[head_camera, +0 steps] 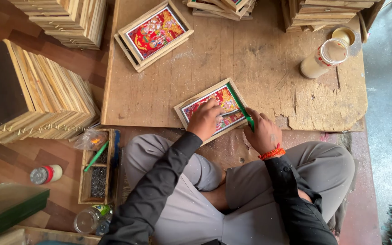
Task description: The person sits on the floor and assembles small wooden picture frames by applying green tape to the edges and pressing them down with a utility knife. They handle multiple frames one at a time, stacking completed ones nearby.
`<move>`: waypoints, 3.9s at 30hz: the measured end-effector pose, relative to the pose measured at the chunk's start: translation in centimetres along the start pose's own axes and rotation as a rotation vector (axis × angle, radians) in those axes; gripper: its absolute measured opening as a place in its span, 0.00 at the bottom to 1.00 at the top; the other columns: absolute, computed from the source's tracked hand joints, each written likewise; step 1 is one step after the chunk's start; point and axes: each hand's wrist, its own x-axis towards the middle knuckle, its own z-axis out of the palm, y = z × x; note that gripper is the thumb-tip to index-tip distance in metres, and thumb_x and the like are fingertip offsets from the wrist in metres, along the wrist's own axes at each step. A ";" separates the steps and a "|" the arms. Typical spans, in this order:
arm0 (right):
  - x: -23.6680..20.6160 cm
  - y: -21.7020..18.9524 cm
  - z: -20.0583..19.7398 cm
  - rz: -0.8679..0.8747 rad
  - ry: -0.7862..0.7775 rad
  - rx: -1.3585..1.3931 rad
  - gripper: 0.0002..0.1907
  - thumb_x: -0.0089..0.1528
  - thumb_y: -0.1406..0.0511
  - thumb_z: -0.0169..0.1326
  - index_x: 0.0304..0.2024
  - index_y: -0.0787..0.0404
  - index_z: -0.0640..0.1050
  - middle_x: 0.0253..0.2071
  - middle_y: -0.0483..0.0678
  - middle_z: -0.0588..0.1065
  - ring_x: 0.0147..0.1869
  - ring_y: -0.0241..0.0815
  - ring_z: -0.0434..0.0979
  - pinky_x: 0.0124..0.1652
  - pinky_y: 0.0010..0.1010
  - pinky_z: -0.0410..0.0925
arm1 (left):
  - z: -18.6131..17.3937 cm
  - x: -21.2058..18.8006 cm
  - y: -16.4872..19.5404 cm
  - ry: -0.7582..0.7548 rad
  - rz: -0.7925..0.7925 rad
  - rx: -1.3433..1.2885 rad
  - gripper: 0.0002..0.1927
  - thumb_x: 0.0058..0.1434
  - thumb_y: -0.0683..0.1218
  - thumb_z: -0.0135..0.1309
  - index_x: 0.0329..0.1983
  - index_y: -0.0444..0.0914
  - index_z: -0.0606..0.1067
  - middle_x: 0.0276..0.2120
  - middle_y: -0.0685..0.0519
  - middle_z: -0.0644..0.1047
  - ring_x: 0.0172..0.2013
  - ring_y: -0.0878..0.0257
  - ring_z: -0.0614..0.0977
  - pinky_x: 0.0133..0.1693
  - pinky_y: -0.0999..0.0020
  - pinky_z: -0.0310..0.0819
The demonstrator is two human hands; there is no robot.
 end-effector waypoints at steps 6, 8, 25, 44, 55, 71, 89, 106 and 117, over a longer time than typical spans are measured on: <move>0.0 0.1 0.0 -0.024 0.037 0.024 0.30 0.58 0.59 0.56 0.65 0.46 0.74 0.40 0.55 0.77 0.42 0.57 0.80 0.39 0.46 0.72 | 1.9 -0.1 0.2 -0.087 -0.058 -0.098 0.11 0.58 0.37 0.59 0.44 0.38 0.80 0.41 0.49 0.73 0.43 0.51 0.79 0.44 0.56 0.74; 0.2 0.0 0.1 -0.009 0.026 0.028 0.30 0.57 0.60 0.55 0.64 0.46 0.74 0.40 0.55 0.77 0.42 0.58 0.80 0.39 0.46 0.72 | 2.3 -0.2 0.0 -0.090 -0.053 -0.097 0.11 0.58 0.36 0.59 0.44 0.37 0.80 0.41 0.48 0.74 0.43 0.51 0.79 0.45 0.56 0.74; 0.3 -0.3 -1.1 0.022 -0.121 0.028 0.39 0.53 0.62 0.52 0.70 0.44 0.69 0.30 0.59 0.79 0.35 0.60 0.80 0.37 0.48 0.72 | 2.6 -0.2 0.2 -0.123 -0.005 -0.015 0.10 0.59 0.36 0.57 0.43 0.36 0.81 0.38 0.49 0.74 0.43 0.53 0.80 0.48 0.58 0.75; 0.2 0.6 -1.3 0.027 -0.153 0.055 0.41 0.51 0.61 0.54 0.69 0.39 0.67 0.29 0.54 0.80 0.36 0.56 0.82 0.36 0.46 0.73 | 1.9 2.4 -5.3 -0.038 0.422 0.313 0.19 0.54 0.35 0.57 0.48 0.45 0.80 0.53 0.49 0.73 0.60 0.50 0.73 0.61 0.52 0.70; 0.7 2.0 -0.2 -0.046 -0.115 0.105 0.41 0.50 0.62 0.56 0.68 0.43 0.69 0.29 0.54 0.80 0.35 0.57 0.81 0.37 0.47 0.73 | 4.2 6.0 -1.3 -0.397 0.614 0.472 0.14 0.64 0.43 0.50 0.48 0.53 0.80 0.65 0.47 0.67 0.68 0.45 0.65 0.70 0.45 0.48; 0.3 2.0 -1.2 0.008 0.374 0.680 0.36 0.62 0.71 0.57 0.72 0.61 0.64 0.28 0.47 0.74 0.31 0.34 0.74 0.32 0.30 0.67 | -2.0 2.2 -5.5 -0.203 -0.070 0.660 0.24 0.59 0.45 0.57 0.58 0.32 0.74 0.58 0.35 0.72 0.46 0.50 0.80 0.48 0.55 0.76; -1.6 -1.9 -2.6 -0.283 0.514 0.183 0.34 0.60 0.65 0.65 0.68 0.56 0.71 0.33 0.45 0.78 0.35 0.43 0.79 0.32 0.33 0.69 | 5.0 0.8 3.3 -0.081 -0.673 -1.336 0.10 0.63 0.48 0.60 0.39 0.37 0.77 0.35 0.56 0.79 0.37 0.67 0.83 0.37 0.71 0.82; -2.1 -0.4 -1.0 -0.022 0.045 -0.119 0.22 0.59 0.60 0.52 0.57 0.45 0.79 0.34 0.49 0.77 0.34 0.54 0.80 0.32 0.46 0.70 | 7.4 7.9 -2.7 0.409 -0.005 0.070 0.09 0.53 0.43 0.68 0.27 0.43 0.76 0.41 0.58 0.74 0.46 0.55 0.74 0.52 0.54 0.65; -1.7 -1.4 -0.5 0.007 -0.016 -0.207 0.28 0.58 0.63 0.52 0.62 0.41 0.76 0.33 0.53 0.76 0.31 0.56 0.80 0.29 0.48 0.70 | 7.3 7.9 -2.5 0.397 -0.048 0.096 0.09 0.54 0.45 0.68 0.26 0.42 0.76 0.41 0.58 0.73 0.47 0.57 0.74 0.54 0.53 0.64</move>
